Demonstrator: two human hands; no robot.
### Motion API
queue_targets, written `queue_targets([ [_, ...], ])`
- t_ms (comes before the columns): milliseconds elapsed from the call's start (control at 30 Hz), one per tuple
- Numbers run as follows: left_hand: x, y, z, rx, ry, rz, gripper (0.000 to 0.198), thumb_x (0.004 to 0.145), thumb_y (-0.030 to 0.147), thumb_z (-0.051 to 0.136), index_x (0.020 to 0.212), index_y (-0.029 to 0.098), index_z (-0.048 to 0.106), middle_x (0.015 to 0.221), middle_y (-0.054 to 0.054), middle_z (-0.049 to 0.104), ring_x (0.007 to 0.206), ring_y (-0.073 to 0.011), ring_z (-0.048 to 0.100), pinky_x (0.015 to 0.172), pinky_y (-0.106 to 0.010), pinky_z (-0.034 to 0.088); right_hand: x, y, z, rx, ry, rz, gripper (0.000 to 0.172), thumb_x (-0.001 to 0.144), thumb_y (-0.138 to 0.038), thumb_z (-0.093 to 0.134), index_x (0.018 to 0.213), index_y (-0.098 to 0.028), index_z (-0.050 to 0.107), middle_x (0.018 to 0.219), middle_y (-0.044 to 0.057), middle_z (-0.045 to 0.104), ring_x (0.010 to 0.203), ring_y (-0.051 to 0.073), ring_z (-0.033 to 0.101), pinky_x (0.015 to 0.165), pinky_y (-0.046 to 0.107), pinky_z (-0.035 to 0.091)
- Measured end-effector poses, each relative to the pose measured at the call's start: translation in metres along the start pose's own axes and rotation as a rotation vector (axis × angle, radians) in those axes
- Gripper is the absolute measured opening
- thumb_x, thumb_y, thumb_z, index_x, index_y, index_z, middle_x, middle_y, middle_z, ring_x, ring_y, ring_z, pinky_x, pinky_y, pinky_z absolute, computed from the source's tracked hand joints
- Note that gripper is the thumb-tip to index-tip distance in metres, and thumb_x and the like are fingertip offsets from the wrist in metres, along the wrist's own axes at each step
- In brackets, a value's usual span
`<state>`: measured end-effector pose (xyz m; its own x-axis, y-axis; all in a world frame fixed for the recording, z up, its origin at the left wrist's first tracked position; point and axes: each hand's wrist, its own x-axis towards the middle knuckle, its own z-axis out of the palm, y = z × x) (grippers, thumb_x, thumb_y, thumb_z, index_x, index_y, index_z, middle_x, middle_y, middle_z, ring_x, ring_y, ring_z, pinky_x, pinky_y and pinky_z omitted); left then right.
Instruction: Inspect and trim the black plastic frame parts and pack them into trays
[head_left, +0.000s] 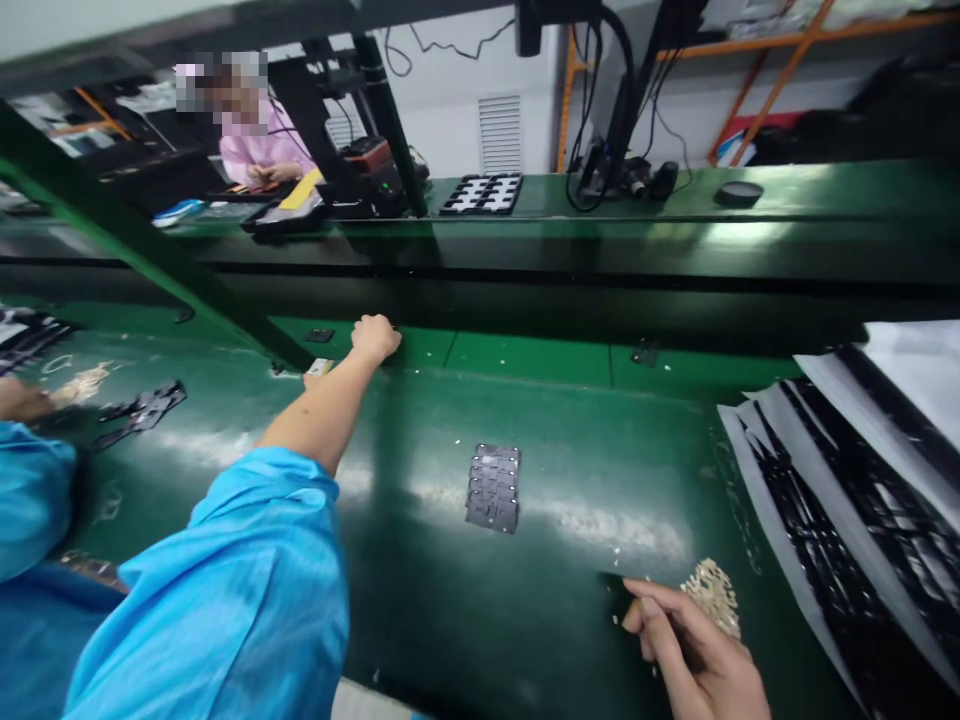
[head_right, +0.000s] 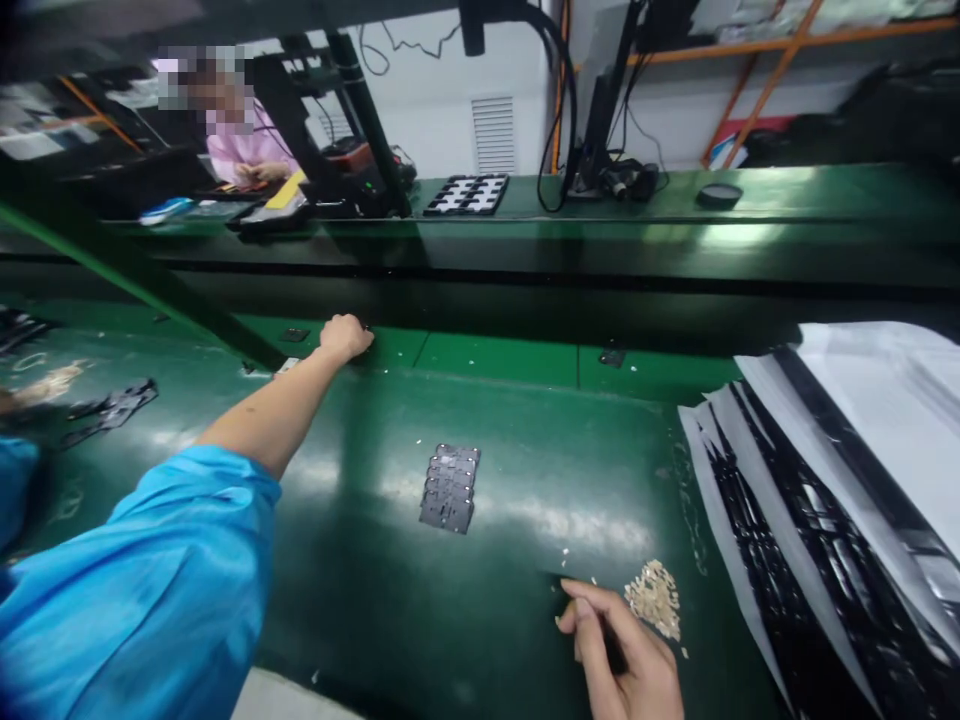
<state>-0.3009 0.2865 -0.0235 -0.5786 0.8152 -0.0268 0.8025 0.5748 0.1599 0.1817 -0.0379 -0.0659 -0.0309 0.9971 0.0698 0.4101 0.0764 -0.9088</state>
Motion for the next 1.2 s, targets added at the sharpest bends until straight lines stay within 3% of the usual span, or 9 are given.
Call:
queue_targets([
  [167,-0.022,0.008,-0.028,-0.018,0.004,0.096,0.034,0.099,0.031,0.07,0.121,0.005,0.07,0.13,-0.024,0.07,0.122,-0.0363,0.067,0.108,-0.056,0.05,-0.004,-0.006,0.002,0.031,0.003,0.015,0.027,0.103,-0.043,0.065,0.103,-0.022,0.084,0.076,0.006,0.077,0.057,0.017,0.071,0.055,0.022,0.062],
  [267,-0.059,0.022,-0.041,-0.092,0.022,0.217,0.03,0.098,0.017,0.059,0.119,-0.002,0.069,0.123,-0.033,0.072,0.12,-0.0424,0.068,0.105,-0.055,0.049,-0.007,-0.006,0.003,0.043,0.03,0.021,0.026,0.101,-0.043,0.068,0.105,-0.021,0.083,0.083,0.007,0.079,0.06,0.017,0.073,0.057,0.021,0.063],
  [367,-0.133,0.04,-0.037,-0.209,-0.057,0.479,0.03,0.102,0.015,0.049,0.12,0.01,0.072,0.117,-0.018,0.079,0.112,-0.0302,0.073,0.1,-0.039,0.053,-0.002,-0.012,0.01,0.09,0.078,0.035,0.031,0.1,-0.044,0.07,0.118,-0.02,0.079,0.098,0.011,0.081,0.068,0.018,0.074,0.064,0.024,0.065],
  [500,-0.269,0.053,-0.018,-0.428,-0.323,0.965,0.026,0.103,0.016,0.051,0.113,0.02,0.075,0.108,-0.006,0.081,0.099,-0.0193,0.075,0.091,-0.027,0.056,0.014,-0.028,0.026,0.236,0.051,0.099,0.056,0.099,-0.046,0.072,0.147,-0.019,0.058,0.122,0.017,0.076,0.079,0.019,0.076,0.065,0.027,0.064],
  [633,-0.36,0.05,-0.008,-0.58,-0.477,1.24,0.03,0.108,0.015,0.041,0.117,0.017,0.07,0.103,-0.009,0.077,0.093,-0.0196,0.074,0.088,-0.03,0.059,0.019,-0.038,0.03,0.294,0.024,0.102,0.037,0.1,-0.049,0.07,0.121,-0.019,0.067,0.092,0.01,0.077,0.07,0.018,0.073,0.064,0.027,0.063],
  [733,-0.37,0.039,-0.002,-0.562,-0.366,1.22,0.033,0.11,0.024,0.043,0.138,0.016,0.06,0.127,-0.016,0.074,0.118,-0.0257,0.071,0.103,-0.041,0.059,0.012,-0.036,0.021,0.253,0.069,0.11,0.03,0.1,-0.05,0.07,0.099,-0.02,0.068,0.069,0.003,0.071,0.06,0.017,0.069,0.06,0.024,0.06],
  [867,-0.339,0.018,0.02,-0.29,-0.122,0.998,0.068,0.108,0.044,0.052,0.163,0.008,0.034,0.17,-0.028,0.038,0.161,-0.0406,0.034,0.127,-0.063,0.037,0.0,-0.029,0.012,0.237,0.154,0.161,0.032,0.096,-0.051,0.073,0.096,-0.021,0.066,0.065,0.002,0.071,0.055,0.016,0.067,0.055,0.023,0.059],
  [967,-0.32,0.007,0.041,-0.077,-0.113,0.933,0.078,0.107,0.053,0.051,0.164,0.003,0.033,0.175,-0.027,0.029,0.165,-0.0422,0.022,0.131,-0.065,0.027,-0.004,-0.027,0.012,0.239,0.16,0.17,0.033,0.095,-0.052,0.074,0.094,-0.021,0.065,0.064,0.003,0.071,0.055,0.017,0.067,0.054,0.023,0.059],
  [1200,-0.318,0.003,0.061,0.037,-0.088,0.926,0.071,0.111,0.047,0.041,0.167,0.006,0.031,0.176,-0.02,0.029,0.165,-0.0362,0.025,0.134,-0.06,0.025,-0.006,-0.028,0.012,0.237,0.161,0.146,0.03,0.096,-0.05,0.073,0.091,-0.021,0.065,0.063,0.003,0.07,0.053,0.017,0.067,0.054,0.023,0.059],
])
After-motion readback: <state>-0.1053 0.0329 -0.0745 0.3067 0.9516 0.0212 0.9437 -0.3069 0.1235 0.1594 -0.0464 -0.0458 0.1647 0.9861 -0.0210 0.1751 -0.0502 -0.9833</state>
